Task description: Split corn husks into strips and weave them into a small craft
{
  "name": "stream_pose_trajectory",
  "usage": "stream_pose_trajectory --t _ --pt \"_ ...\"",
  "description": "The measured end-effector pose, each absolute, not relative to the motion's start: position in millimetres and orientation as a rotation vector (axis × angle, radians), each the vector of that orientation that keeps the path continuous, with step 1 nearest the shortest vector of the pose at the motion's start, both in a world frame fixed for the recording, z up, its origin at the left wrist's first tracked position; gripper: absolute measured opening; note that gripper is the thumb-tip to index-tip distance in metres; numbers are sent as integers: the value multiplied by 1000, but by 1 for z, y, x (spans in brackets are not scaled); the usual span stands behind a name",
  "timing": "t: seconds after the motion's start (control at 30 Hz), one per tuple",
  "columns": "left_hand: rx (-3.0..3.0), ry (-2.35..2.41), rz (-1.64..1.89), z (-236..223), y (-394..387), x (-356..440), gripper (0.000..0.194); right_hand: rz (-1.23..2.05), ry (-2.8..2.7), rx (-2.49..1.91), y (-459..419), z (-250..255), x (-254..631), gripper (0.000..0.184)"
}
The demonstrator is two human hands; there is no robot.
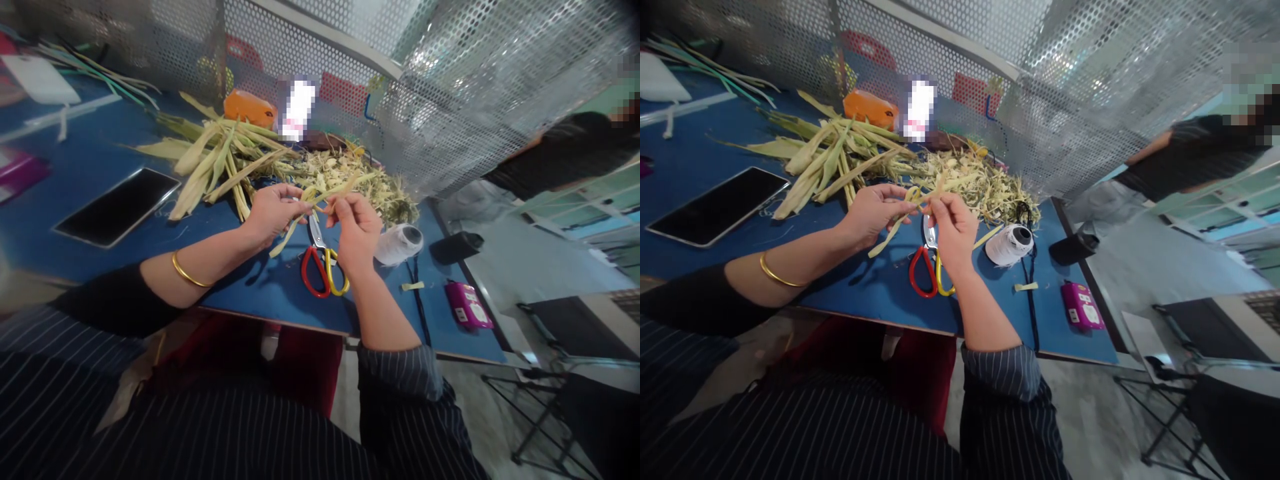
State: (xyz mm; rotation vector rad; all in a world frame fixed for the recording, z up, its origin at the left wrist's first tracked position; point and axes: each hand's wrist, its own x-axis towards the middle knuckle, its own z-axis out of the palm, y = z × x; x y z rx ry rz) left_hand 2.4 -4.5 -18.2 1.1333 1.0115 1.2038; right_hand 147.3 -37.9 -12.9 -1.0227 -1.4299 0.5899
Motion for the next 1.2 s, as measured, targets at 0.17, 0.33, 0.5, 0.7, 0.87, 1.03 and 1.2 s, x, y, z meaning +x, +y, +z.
stream_pose_trajectory --t 0.17,0.33,0.5,0.7,0.87,1.03,1.2 --pt "1102 998 1243 -19 -4 4 19 519 -1608 -1180 -37 -11 154 27" --pt "1145 992 1296 -16 -6 4 10 462 -1663 -1266 -36 -11 155 26" --pt "1226 1015 1295 -17 -7 6 9 462 -1664 -1292 -34 -13 156 27" --pt "1528 950 1287 -34 -4 5 8 241 -1781 -1371 -37 -14 155 25" --pt "1839 1029 1226 -30 -11 0 8 267 -1639 -1416 -38 -16 154 24" --pt "2091 1031 1083 -24 -16 -2 11 425 -1687 -1432 -35 -11 158 24" --pt "2226 1002 1028 -24 -16 -2 13 631 -1604 -1438 -32 -8 161 14"
